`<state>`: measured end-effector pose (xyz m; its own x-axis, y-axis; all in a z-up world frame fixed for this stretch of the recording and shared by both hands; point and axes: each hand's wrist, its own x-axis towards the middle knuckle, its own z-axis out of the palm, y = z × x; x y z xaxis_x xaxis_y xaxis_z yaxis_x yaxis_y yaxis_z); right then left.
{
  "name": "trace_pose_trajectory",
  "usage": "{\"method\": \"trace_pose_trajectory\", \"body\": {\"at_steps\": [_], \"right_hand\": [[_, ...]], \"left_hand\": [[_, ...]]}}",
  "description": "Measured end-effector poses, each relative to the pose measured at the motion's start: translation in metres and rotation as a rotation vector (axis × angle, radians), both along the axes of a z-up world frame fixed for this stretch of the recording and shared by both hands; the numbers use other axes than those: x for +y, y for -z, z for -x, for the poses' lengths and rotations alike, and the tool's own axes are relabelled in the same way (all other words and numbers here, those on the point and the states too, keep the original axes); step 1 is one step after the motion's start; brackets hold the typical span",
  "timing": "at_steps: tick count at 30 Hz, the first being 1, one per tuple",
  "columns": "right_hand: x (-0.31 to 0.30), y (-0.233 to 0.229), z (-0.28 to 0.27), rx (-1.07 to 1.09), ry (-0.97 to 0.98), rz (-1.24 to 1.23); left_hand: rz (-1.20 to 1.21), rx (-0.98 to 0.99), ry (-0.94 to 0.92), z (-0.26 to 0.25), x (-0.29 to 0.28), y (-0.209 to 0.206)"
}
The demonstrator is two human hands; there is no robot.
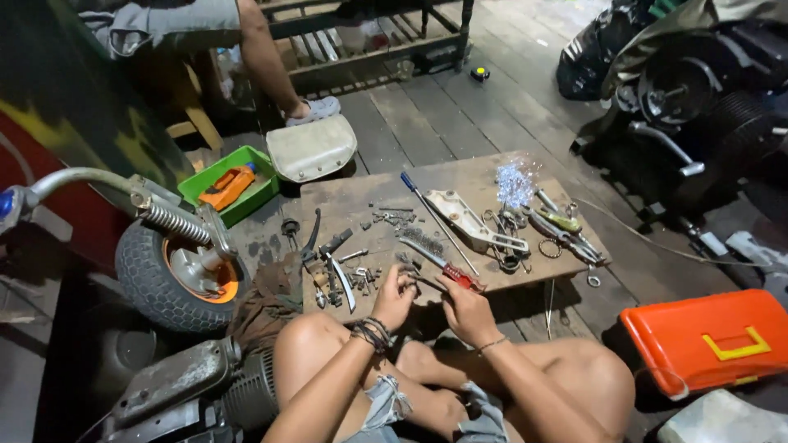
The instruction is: The person sits cross-legged on the floor and uses a wire brush to scrub a small metal part held in their left hand. They then switch to a screwdriver to scrape the same part, followed by using a black sanding block to smooth its surface.
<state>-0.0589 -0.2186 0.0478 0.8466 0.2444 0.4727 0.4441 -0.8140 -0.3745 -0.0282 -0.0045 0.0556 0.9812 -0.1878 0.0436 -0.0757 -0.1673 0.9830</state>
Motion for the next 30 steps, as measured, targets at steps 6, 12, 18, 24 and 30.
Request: {"method": "trace_pose_trajectory", "body": {"at_steps": [6,12,18,24,30], "right_hand": [[0.011,-0.031,-0.012,-0.009,-0.004,-0.013],[-0.008,-0.011,-0.014,0.013,0.097,-0.098],[0.014,-0.023,-0.036,0.012,0.055,-0.147],[0.016,-0.030,-0.033,-0.041,0.072,-0.163],[0.001,0.001,-0.037,-0.064,0.065,-0.027]], "left_hand": [[0.079,-0.008,0.037,-0.013,-0.005,-0.033],[-0.063,-0.069,0.065,-0.044,-0.008,-0.009],[-0.021,-0.120,0.103,-0.044,-0.012,-0.059],[-0.070,-0.132,-0.002,-0.052,-0.009,-0.005],[0.015,-0.130,0.025,-0.038,-0.016,-0.026]]}}
